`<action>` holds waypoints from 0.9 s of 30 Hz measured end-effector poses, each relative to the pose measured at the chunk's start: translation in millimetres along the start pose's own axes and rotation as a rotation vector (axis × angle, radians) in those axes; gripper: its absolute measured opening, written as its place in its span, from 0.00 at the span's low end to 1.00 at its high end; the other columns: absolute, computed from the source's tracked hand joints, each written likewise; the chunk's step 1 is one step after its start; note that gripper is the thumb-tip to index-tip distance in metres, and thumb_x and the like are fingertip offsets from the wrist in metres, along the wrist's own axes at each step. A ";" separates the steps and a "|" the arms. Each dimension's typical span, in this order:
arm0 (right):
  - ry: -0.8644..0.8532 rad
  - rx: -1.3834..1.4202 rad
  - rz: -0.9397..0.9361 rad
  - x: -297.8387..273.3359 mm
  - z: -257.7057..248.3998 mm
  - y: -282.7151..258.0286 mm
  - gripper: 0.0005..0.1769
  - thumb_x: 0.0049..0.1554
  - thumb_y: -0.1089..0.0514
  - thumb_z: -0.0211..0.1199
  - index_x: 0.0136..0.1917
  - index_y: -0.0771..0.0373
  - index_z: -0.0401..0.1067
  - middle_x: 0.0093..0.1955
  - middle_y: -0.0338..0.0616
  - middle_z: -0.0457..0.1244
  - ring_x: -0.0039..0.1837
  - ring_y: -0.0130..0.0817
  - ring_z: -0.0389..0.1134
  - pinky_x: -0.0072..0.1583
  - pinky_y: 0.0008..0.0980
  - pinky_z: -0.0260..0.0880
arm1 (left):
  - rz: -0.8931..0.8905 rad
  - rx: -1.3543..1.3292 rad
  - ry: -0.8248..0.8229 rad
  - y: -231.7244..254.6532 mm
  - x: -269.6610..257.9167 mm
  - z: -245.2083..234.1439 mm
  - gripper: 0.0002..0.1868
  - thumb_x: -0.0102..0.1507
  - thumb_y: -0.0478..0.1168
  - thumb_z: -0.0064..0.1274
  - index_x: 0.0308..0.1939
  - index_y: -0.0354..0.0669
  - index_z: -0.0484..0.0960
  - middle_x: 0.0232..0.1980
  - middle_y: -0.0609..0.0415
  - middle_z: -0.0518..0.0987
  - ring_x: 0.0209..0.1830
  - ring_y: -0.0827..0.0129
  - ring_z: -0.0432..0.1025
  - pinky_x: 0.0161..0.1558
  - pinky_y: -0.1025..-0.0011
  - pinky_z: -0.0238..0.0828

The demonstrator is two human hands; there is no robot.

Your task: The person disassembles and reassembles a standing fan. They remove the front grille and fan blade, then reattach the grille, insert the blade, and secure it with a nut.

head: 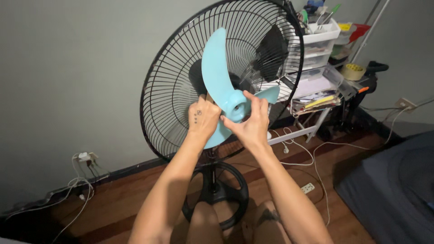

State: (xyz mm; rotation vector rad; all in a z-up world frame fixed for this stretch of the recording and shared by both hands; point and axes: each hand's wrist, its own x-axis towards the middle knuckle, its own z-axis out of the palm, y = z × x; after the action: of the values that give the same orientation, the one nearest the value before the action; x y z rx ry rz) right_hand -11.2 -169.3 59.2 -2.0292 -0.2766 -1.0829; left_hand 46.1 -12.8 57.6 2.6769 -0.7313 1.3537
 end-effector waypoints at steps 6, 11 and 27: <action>0.030 0.012 -0.007 -9.8 -2.4 -5.5 0.50 0.40 0.50 0.83 0.70 0.64 0.64 0.59 0.54 0.58 0.60 0.51 0.66 0.59 0.44 0.71 | 0.003 0.003 0.034 2.3 -5.2 1.6 0.14 0.47 0.38 0.63 0.37 0.41 0.85 0.43 0.48 0.77 0.41 0.58 0.75 0.30 0.63 0.75; -0.007 -0.031 0.019 -10.3 -5.5 -7.7 0.49 0.38 0.50 0.83 0.69 0.63 0.65 0.56 0.55 0.57 0.57 0.51 0.66 0.55 0.44 0.72 | 0.022 -0.027 0.040 -2.6 -9.1 1.6 0.13 0.49 0.36 0.61 0.38 0.42 0.85 0.41 0.50 0.78 0.43 0.58 0.75 0.30 0.63 0.75; 0.041 -0.089 0.004 -17.5 0.9 -13.5 0.49 0.37 0.46 0.84 0.67 0.61 0.65 0.56 0.53 0.57 0.55 0.51 0.68 0.52 0.46 0.74 | 0.074 0.084 0.022 -15.3 -16.4 19.8 0.06 0.50 0.38 0.58 0.30 0.44 0.85 0.39 0.50 0.81 0.30 0.61 0.76 0.25 0.63 0.73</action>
State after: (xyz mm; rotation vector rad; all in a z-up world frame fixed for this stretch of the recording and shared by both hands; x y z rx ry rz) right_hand -28.3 -156.8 52.8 -2.0825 -0.2068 -1.1515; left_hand 59.2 2.0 35.3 2.7192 -0.7966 1.4605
